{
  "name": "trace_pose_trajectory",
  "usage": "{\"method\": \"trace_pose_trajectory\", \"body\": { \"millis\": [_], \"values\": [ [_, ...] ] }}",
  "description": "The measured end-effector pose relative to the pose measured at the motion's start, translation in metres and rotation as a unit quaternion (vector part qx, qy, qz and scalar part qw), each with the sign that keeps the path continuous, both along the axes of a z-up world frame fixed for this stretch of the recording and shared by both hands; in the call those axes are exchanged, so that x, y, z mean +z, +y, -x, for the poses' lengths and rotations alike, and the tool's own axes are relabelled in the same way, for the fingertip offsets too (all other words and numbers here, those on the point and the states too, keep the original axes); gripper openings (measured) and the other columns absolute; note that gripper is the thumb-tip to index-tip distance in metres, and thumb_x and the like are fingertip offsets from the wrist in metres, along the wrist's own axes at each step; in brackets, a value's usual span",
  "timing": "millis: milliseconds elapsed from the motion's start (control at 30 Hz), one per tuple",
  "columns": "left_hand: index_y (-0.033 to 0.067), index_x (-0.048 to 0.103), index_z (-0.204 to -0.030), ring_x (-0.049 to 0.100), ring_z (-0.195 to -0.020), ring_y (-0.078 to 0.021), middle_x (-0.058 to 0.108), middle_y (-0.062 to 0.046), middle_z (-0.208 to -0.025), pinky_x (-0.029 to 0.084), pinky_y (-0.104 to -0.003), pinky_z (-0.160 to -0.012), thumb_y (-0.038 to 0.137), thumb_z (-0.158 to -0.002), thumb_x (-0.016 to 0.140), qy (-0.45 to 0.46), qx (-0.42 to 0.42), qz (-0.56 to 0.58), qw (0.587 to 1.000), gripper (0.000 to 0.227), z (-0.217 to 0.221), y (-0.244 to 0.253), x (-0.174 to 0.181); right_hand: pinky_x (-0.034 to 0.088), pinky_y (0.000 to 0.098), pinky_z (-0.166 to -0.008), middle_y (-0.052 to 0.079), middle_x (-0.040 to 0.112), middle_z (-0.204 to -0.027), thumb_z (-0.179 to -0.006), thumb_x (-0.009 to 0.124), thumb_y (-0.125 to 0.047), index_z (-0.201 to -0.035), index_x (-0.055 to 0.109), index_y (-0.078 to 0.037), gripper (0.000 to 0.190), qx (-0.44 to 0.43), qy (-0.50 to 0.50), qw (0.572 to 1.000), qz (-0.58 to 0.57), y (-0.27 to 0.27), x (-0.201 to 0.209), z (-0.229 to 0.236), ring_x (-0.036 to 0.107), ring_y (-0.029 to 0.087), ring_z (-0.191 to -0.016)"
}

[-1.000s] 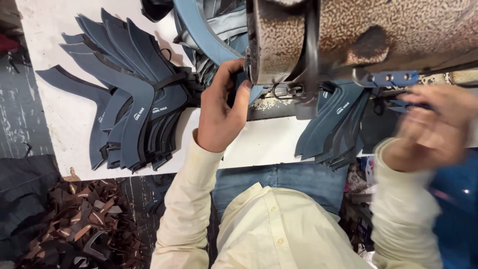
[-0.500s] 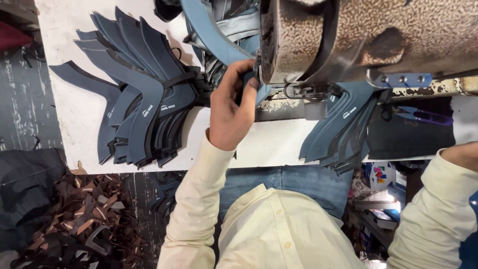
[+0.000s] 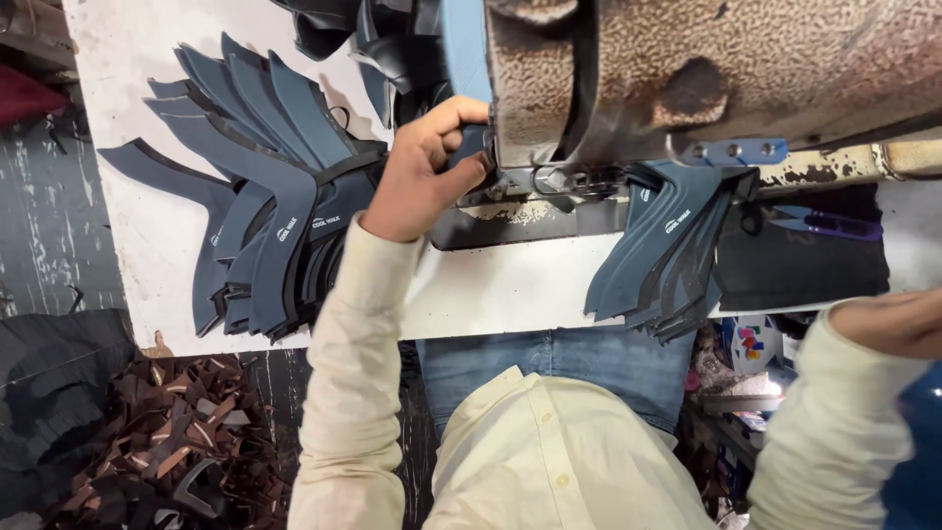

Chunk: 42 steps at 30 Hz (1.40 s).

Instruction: Stitching together pre-cut pieces of shoe material using an industrial sewing machine.

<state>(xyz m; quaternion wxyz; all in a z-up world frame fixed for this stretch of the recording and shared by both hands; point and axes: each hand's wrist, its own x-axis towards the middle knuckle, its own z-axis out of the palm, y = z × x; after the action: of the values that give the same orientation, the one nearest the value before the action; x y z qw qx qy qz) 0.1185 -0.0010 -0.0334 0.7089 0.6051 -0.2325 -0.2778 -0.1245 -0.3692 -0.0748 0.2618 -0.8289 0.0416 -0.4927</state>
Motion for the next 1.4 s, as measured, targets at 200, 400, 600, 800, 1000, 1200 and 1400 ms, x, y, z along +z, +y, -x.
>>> {"method": "trace_pose_trajectory", "body": {
  "millis": [200, 400, 600, 800, 1000, 1200, 1400],
  "values": [
    [-0.0037, 0.063, -0.116, 0.052, -0.080, -0.0038, 0.061, -0.001, -0.092, 0.039, -0.021, -0.070, 0.001, -0.106, 0.068, 0.028, 0.273, 0.013, 0.962, 0.012, 0.059, -0.026, -0.022, 0.049, 0.0418, -0.097, 0.020, 0.062, -0.124, -0.118, 0.049, -0.031, -0.134, 0.058, 0.003, 0.039, 0.072, 0.045, 0.995, -0.061, 0.077, 0.019, -0.032, 0.063, 0.034, -0.108],
    [-0.0008, 0.059, -0.138, 0.055, -0.087, -0.0024, 0.066, 0.000, -0.099, 0.045, -0.018, -0.077, 0.006, -0.106, 0.062, 0.011, 0.301, -0.023, 0.953, 0.033, 0.088, -0.028, 0.015, 0.056, 0.0285, -0.082, 0.013, 0.073, -0.098, -0.107, 0.067, -0.011, -0.111, 0.068, 0.003, 0.014, 0.230, 0.232, 0.926, -0.188, 0.163, 0.050, -0.091, 0.071, 0.020, -0.086],
    [0.0001, 0.058, -0.144, 0.063, -0.100, -0.0046, 0.070, -0.002, -0.123, 0.051, -0.020, -0.084, 0.008, -0.108, 0.058, 0.034, 0.309, 0.021, 0.950, 0.037, 0.096, -0.030, -0.001, 0.057, 0.0262, -0.088, 0.011, 0.076, -0.107, -0.097, 0.072, -0.001, -0.116, 0.071, 0.005, 0.020, 0.288, 0.260, 0.864, -0.321, 0.198, 0.076, -0.125, 0.073, 0.015, -0.096],
    [-0.0020, 0.064, -0.141, 0.065, -0.098, -0.0077, 0.073, -0.006, -0.118, 0.053, -0.023, -0.086, 0.006, -0.109, 0.061, -0.008, 0.351, -0.025, 0.936, 0.033, 0.096, -0.039, -0.009, 0.057, 0.0255, -0.086, 0.010, 0.077, -0.107, -0.096, 0.076, 0.002, -0.114, 0.075, 0.005, 0.018, 0.286, 0.270, 0.868, -0.303, 0.195, 0.073, -0.124, 0.072, 0.013, -0.094],
    [0.0011, 0.037, -0.160, 0.065, -0.111, -0.0118, 0.067, -0.011, -0.130, 0.053, -0.024, -0.094, -0.001, -0.109, 0.056, -0.063, 0.329, -0.056, 0.941, 0.054, 0.129, -0.037, 0.014, 0.057, 0.0230, -0.078, 0.009, 0.078, -0.103, -0.095, 0.076, 0.002, -0.113, 0.075, 0.006, 0.018, 0.284, 0.280, 0.833, -0.383, 0.192, 0.071, -0.123, 0.069, 0.010, -0.086],
    [0.0044, 0.023, -0.161, 0.056, -0.055, -0.0045, 0.067, -0.008, -0.104, 0.043, -0.020, -0.045, -0.003, -0.099, 0.052, 0.114, 0.312, -0.039, 0.942, 0.068, 0.165, -0.040, 0.026, 0.060, 0.0249, -0.085, 0.011, 0.078, -0.106, -0.094, 0.076, 0.005, -0.112, 0.073, 0.007, 0.018, 0.306, 0.250, 0.850, -0.349, 0.187, 0.075, -0.125, 0.074, 0.013, -0.094],
    [0.0031, 0.031, -0.160, 0.050, -0.057, -0.0023, 0.058, -0.001, -0.091, 0.041, -0.019, -0.050, -0.004, -0.103, 0.051, 0.074, 0.325, -0.047, 0.942, 0.061, 0.151, -0.040, 0.018, 0.061, 0.0256, -0.085, 0.011, 0.078, -0.106, -0.093, 0.078, 0.004, -0.111, 0.073, 0.006, 0.018, 0.309, 0.249, 0.864, -0.310, 0.175, 0.070, -0.125, 0.075, 0.013, -0.094]
  ]
}}
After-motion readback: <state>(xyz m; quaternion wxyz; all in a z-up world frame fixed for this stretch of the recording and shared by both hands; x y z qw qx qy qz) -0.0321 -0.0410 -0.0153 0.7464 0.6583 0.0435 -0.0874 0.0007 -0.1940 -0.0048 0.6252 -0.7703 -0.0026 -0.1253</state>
